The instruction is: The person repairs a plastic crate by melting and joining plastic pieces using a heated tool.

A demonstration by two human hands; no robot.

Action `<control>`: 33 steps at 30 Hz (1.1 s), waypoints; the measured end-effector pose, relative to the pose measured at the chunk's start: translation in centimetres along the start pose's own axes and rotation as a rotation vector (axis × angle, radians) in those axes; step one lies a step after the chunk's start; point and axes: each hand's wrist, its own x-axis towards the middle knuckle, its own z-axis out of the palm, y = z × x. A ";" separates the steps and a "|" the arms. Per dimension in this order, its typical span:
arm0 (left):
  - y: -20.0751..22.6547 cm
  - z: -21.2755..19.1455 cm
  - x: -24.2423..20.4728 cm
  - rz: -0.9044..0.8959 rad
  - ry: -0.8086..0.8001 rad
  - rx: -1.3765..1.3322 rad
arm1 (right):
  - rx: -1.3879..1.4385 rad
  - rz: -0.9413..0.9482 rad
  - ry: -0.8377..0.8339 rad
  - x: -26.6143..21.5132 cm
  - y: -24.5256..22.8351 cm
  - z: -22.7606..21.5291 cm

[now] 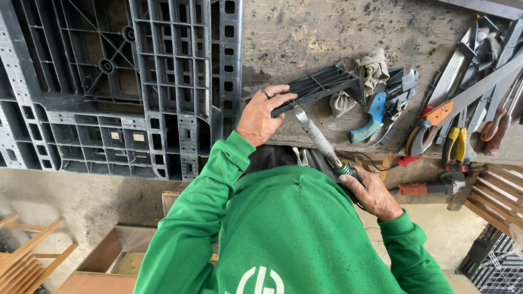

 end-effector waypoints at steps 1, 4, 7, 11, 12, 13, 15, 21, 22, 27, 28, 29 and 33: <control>0.0 0.0 0.0 0.004 0.001 -0.003 | -0.021 -0.019 0.010 -0.1 0.2 0.1; -0.1 0.0 0.0 0.010 -0.001 -0.013 | -0.069 -0.058 0.035 0.1 1.0 0.3; -0.2 0.0 0.2 0.005 -0.014 -0.018 | -0.069 -0.032 0.048 0.0 1.6 0.7; 0.0 -0.2 0.1 0.014 -0.016 -0.015 | -0.050 0.132 0.050 -0.9 1.2 0.9; 0.1 -0.2 0.1 0.021 -0.016 -0.021 | -0.051 0.189 0.054 -1.3 1.1 1.0; 0.0 -0.3 0.1 0.020 -0.014 -0.020 | -0.049 0.151 0.093 -1.9 0.9 1.1; -0.1 -0.3 0.0 0.015 -0.018 -0.021 | -0.041 0.083 0.171 -3.4 0.6 1.6; -0.9 0.2 0.1 0.029 -0.017 0.048 | 0.104 -0.166 0.266 -4.7 -0.4 3.6; -0.9 0.2 0.2 0.012 -0.030 0.046 | 0.102 -0.152 0.288 -4.6 -0.6 3.8; -0.7 0.3 0.1 -0.031 -0.063 0.052 | -0.250 -0.048 0.487 -4.8 -1.6 4.5; -0.7 0.4 0.0 -0.022 -0.063 0.058 | -0.218 -0.089 0.494 -5.1 -1.8 4.7; -0.7 0.5 0.0 -0.013 -0.064 0.064 | -0.187 -0.130 0.502 -5.5 -1.9 5.0; -0.9 0.8 0.2 0.010 -0.072 0.080 | -0.185 -0.030 0.459 -6.0 -2.5 5.5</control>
